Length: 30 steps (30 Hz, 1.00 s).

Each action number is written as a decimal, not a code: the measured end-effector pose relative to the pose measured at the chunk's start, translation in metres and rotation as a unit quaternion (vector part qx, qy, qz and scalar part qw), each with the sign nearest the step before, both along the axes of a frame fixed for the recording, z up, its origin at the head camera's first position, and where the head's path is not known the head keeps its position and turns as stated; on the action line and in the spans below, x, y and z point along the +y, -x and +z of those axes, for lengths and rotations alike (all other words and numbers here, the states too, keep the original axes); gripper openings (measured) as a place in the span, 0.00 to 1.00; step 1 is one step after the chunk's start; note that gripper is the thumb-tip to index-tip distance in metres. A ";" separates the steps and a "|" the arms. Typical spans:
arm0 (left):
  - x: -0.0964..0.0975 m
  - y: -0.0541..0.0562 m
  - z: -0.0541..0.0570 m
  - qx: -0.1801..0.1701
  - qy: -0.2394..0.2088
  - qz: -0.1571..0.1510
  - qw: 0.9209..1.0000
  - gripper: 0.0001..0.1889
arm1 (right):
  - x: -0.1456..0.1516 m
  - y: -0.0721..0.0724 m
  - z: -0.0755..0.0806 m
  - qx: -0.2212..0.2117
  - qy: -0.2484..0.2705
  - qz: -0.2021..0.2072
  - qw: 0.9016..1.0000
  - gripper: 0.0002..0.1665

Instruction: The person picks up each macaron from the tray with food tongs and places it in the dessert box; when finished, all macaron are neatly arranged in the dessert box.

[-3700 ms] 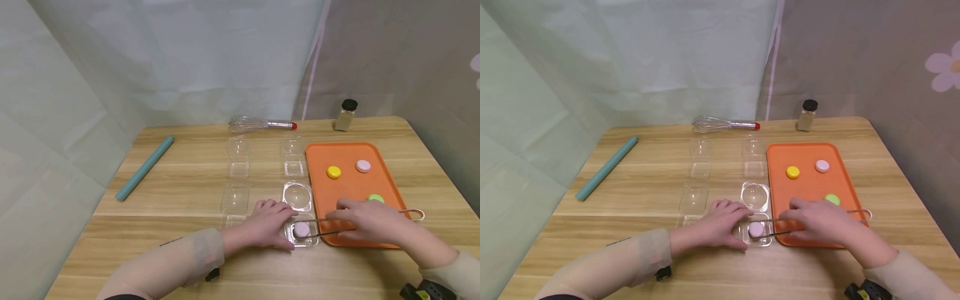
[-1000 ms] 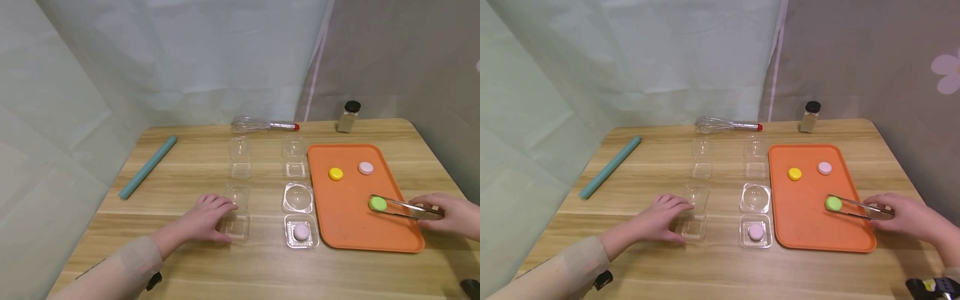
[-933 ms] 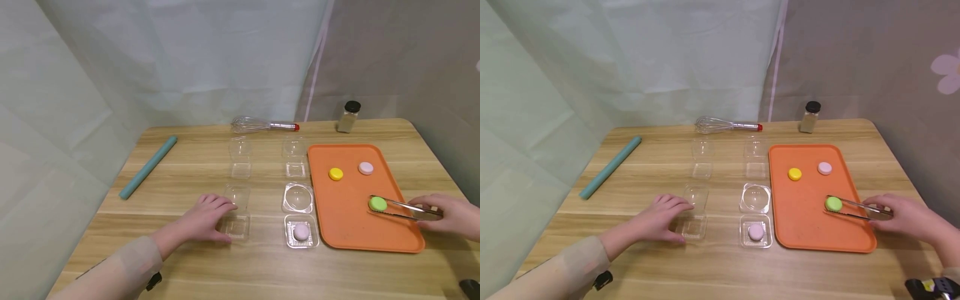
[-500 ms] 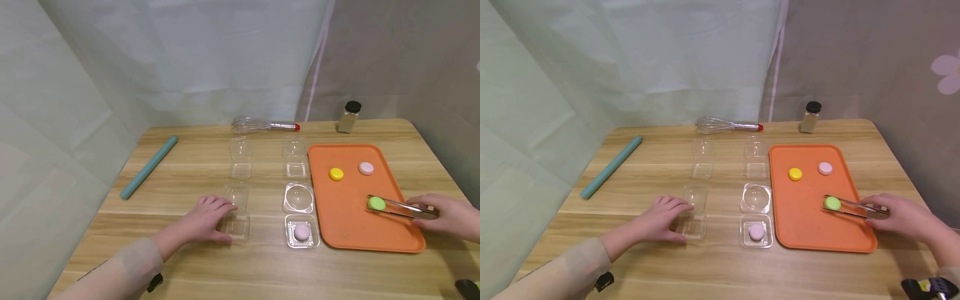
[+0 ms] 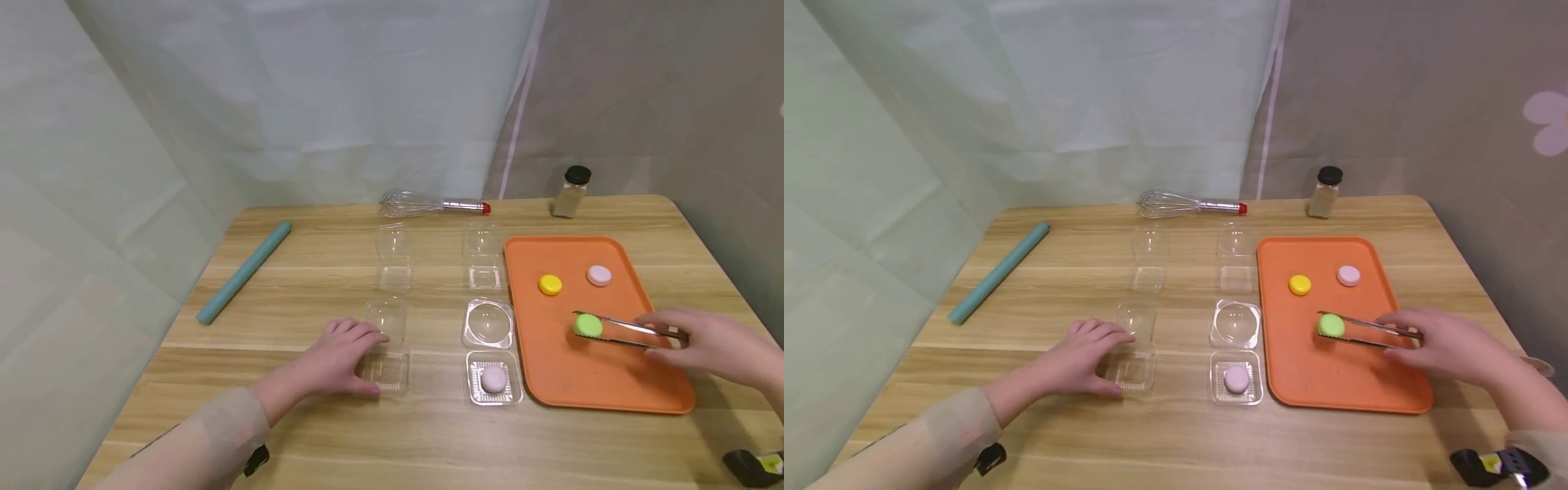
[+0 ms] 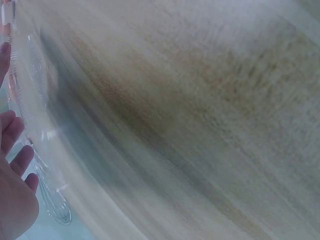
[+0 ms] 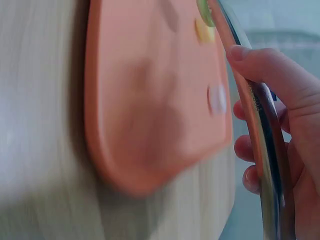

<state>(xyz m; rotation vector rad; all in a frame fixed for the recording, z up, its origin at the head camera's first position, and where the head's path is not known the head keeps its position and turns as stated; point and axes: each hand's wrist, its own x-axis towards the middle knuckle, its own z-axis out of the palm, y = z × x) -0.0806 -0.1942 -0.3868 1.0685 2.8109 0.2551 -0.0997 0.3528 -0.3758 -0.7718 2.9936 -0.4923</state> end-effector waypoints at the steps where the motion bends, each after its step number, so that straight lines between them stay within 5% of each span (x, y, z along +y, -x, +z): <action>1: 0.000 0.000 0.000 -0.003 0.001 0.003 1.000 0.42 | -0.006 0.001 0.003 0.000 0.000 0.003 1.000 0.23; 9: 0.001 0.001 0.001 -0.017 0.009 0.009 1.000 0.43 | -0.051 0.007 0.025 -0.020 0.003 0.050 0.999 0.21; 23: 0.000 0.001 -0.004 -0.039 -0.021 0.025 0.999 0.42 | -0.107 0.011 0.021 -0.008 0.028 0.142 0.989 0.19; 30: 0.001 0.001 -0.002 -0.038 -0.024 0.028 0.999 0.42 | -0.133 0.011 0.024 -0.019 0.006 0.148 0.989 0.21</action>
